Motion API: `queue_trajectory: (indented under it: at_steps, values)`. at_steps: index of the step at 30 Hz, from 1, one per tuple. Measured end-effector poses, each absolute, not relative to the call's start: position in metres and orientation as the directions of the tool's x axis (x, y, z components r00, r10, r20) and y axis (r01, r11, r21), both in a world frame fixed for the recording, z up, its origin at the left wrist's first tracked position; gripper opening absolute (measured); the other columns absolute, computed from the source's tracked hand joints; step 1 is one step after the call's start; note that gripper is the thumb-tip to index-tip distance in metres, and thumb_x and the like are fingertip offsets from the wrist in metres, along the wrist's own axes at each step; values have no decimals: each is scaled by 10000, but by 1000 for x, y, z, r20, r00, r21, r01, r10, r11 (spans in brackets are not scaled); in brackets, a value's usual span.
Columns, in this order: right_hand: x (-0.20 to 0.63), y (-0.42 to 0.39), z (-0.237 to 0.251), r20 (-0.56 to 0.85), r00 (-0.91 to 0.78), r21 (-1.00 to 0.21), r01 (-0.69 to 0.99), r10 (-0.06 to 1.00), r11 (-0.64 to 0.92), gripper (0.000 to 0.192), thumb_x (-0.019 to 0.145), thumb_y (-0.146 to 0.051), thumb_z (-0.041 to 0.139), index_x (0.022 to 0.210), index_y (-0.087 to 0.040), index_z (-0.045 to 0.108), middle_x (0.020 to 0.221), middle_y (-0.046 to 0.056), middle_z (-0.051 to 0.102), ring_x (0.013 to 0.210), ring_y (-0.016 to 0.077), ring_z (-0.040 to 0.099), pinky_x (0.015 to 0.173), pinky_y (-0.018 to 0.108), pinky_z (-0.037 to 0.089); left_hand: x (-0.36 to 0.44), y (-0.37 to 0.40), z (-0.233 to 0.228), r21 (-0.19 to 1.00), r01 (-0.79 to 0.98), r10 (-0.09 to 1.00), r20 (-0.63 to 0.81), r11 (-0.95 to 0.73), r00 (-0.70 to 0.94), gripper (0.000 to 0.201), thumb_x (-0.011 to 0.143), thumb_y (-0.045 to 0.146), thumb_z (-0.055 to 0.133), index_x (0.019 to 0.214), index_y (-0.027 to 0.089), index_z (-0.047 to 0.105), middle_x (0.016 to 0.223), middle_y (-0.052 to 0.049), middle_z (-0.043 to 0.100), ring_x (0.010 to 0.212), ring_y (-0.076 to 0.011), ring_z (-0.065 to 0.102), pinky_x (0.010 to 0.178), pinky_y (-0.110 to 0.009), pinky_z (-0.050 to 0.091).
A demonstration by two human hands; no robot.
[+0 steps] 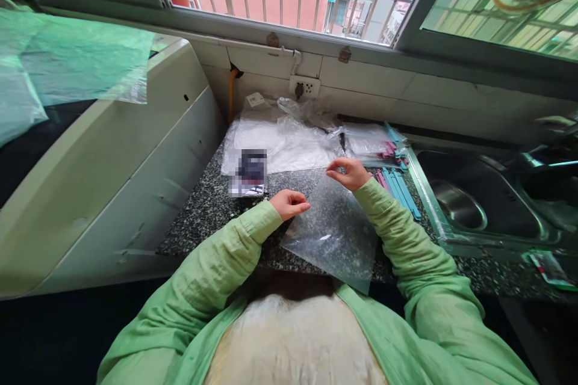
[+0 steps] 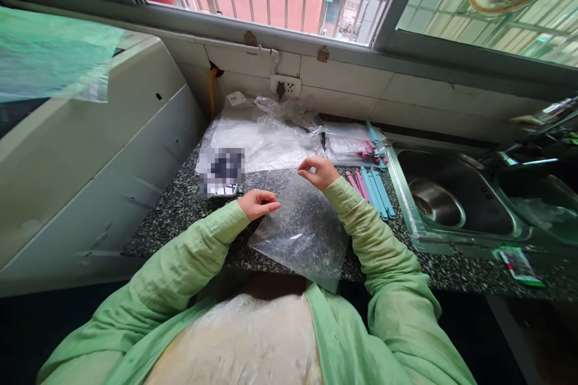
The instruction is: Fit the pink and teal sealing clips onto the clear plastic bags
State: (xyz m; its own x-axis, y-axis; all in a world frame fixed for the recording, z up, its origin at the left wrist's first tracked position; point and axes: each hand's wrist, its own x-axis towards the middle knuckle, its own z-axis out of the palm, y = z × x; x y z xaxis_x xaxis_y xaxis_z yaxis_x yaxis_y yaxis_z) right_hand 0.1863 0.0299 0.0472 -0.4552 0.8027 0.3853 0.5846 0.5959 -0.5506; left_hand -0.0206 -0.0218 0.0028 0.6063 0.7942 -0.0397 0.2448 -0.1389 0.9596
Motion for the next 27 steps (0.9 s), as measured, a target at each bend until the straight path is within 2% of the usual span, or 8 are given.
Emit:
queue_trajectory:
  at_steps: [6,13,19,23,27]
  values:
    - [178,22,48,371,-515,-534,562,773,631,79,696,-209,564,663,-149,603,643,35,626,611,126,551,611,244,423,-21,-23,4,941,320,792,-109,-113,601,423,609,528,529,489,137,421,434,66,290,444,-44,251,430,-203,189]
    - [162,11,44,347,-608,-448,561,714,696,68,707,-194,565,657,-158,593,635,27,616,627,126,539,634,248,410,-19,-22,4,946,295,843,-47,-136,536,402,620,501,521,478,147,397,433,71,265,445,-45,239,433,-204,189]
    - [161,11,42,310,-605,-441,592,733,675,65,703,-194,574,656,-156,597,629,24,611,619,119,527,619,239,400,-18,-22,3,937,299,825,-21,-180,564,356,640,448,506,487,141,409,441,68,282,453,-46,253,440,-199,204]
    - [162,12,43,307,-602,-471,577,737,667,74,702,-197,570,651,-152,598,625,28,610,613,119,526,614,243,404,-19,-22,2,939,283,812,-7,-196,583,359,648,438,512,482,141,398,443,68,279,455,-46,254,439,-195,207]
    - [165,13,44,265,-644,-589,481,717,649,95,709,-227,560,671,-148,598,650,31,622,622,112,543,625,237,429,-19,-23,2,943,263,801,5,-203,599,366,654,441,521,485,141,400,446,67,275,450,-46,248,432,-197,198]
